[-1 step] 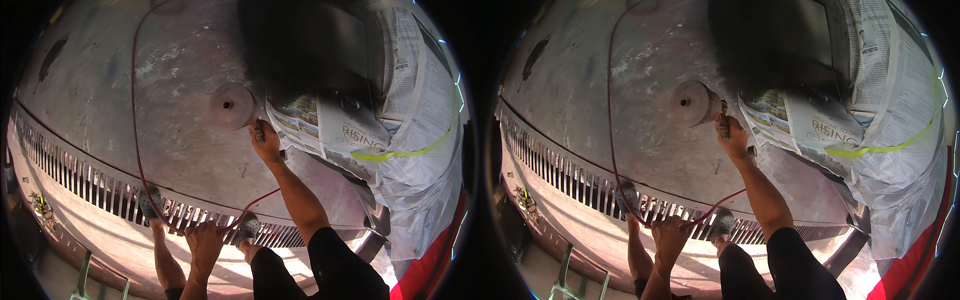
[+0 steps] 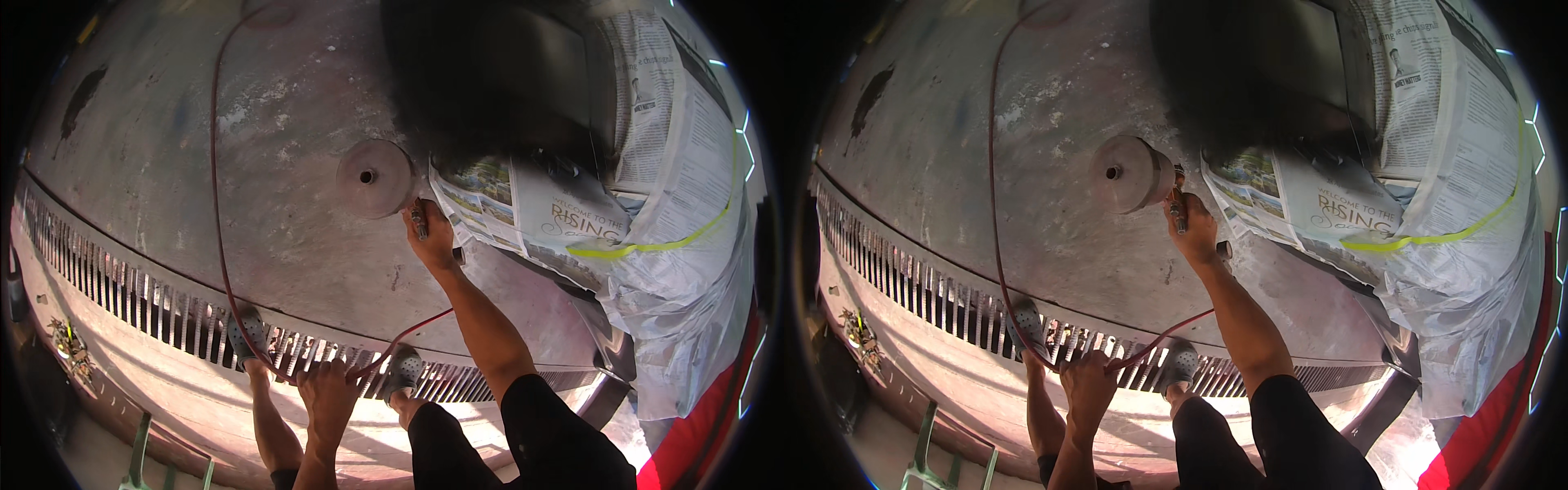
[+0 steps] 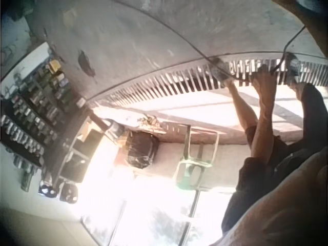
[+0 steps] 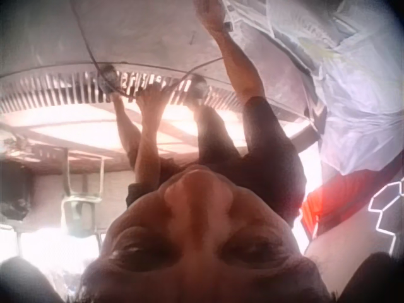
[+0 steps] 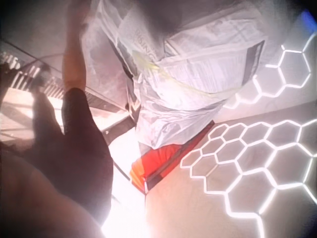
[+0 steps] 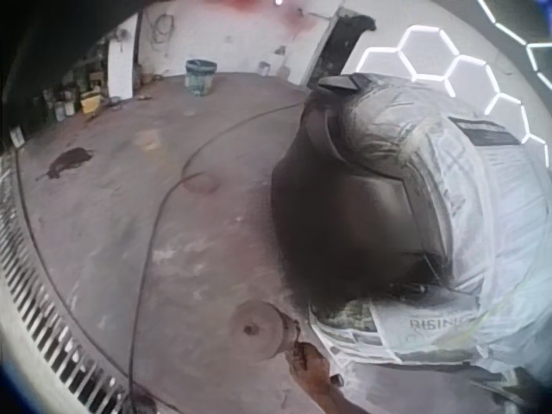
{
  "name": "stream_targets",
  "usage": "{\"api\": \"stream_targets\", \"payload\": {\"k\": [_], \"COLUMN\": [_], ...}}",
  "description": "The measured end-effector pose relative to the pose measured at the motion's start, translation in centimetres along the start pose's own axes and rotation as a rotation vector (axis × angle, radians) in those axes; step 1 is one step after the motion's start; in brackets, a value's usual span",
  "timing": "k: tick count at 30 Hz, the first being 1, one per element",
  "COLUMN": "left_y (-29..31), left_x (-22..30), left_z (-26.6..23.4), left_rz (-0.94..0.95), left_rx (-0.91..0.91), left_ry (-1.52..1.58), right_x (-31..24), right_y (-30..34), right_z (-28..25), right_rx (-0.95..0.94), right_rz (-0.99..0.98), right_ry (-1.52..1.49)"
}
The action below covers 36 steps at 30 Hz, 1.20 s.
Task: The person assembles and adjusts a spray gun, attaches a hose, and pours liquid into the spray gun's cup. They then spray a covered object in the workshop.
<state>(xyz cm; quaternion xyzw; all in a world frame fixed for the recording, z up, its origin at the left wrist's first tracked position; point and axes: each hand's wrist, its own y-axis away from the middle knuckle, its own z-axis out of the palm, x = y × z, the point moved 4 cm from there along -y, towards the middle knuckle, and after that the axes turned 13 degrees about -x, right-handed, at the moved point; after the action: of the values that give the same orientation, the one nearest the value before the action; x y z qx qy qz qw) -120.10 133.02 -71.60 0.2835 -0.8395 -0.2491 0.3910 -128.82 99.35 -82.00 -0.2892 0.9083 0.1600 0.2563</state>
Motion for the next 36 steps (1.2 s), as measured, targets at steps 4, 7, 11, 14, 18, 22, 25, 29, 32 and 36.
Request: {"api": "stream_targets", "payload": {"k": [4, 7, 11, 14, 18, 22, 25, 29, 32, 36], "left_y": [1.9, 4.7, 6.9, 8.9, 9.7, 10.4, 10.4, 10.0, 8.5, 1.4], "left_x": [-4.7, -6.7, -10.7, -12.2, -18.7, -25.1, -29.2, -30.4, -28.1, -35.2], "left_z": [-1.8, -4.6, -10.2, -19.2, -31.1, -47.6, -59.1, -73.6, -81.9, -89.5], "left_rz": [-0.07, -0.033, 0.014, 0.015, -0.068, -0.194, -0.096, -0.059, -0.06, -0.084], "left_rx": [0.071, 0.106, 0.059, 0.06, 0.06, 0.267, 0.398, 0.474, 0.463, 0.413], "left_ry": [0.033, -0.013, -0.067, -0.055, -0.082, -0.131, -0.219, -0.333, -0.438, -0.606], "right_x": [-4.7, -5.1, -8.3, -14.5, -23.0, -31.5, -38.0, -42.5, -44.5, -44.2], "right_y": [2.9, 7.7, 14.9, 17.2, 16.7, 12.4, 8.7, 2.6, -0.6, -4.6], "right_z": [-4.5, -8.3, -12.6, -14.1, -15.6, -14.4, -14.2, -10.6, -9.9, -6.1], "right_rx": [-0.002, 0.105, 0.297, 0.521, 0.816, 1.013, 1.046, 1.106, 1.086, 1.226], "right_rz": [0.021, -0.075, -0.027, 0.135, 0.403, 0.555, 0.633, 0.7, 0.799, 0.845], "right_ry": [-0.051, -0.009, 0.07, 0.038, -0.295, -0.994, -1.154, -1.322, -1.434, -1.409]}}
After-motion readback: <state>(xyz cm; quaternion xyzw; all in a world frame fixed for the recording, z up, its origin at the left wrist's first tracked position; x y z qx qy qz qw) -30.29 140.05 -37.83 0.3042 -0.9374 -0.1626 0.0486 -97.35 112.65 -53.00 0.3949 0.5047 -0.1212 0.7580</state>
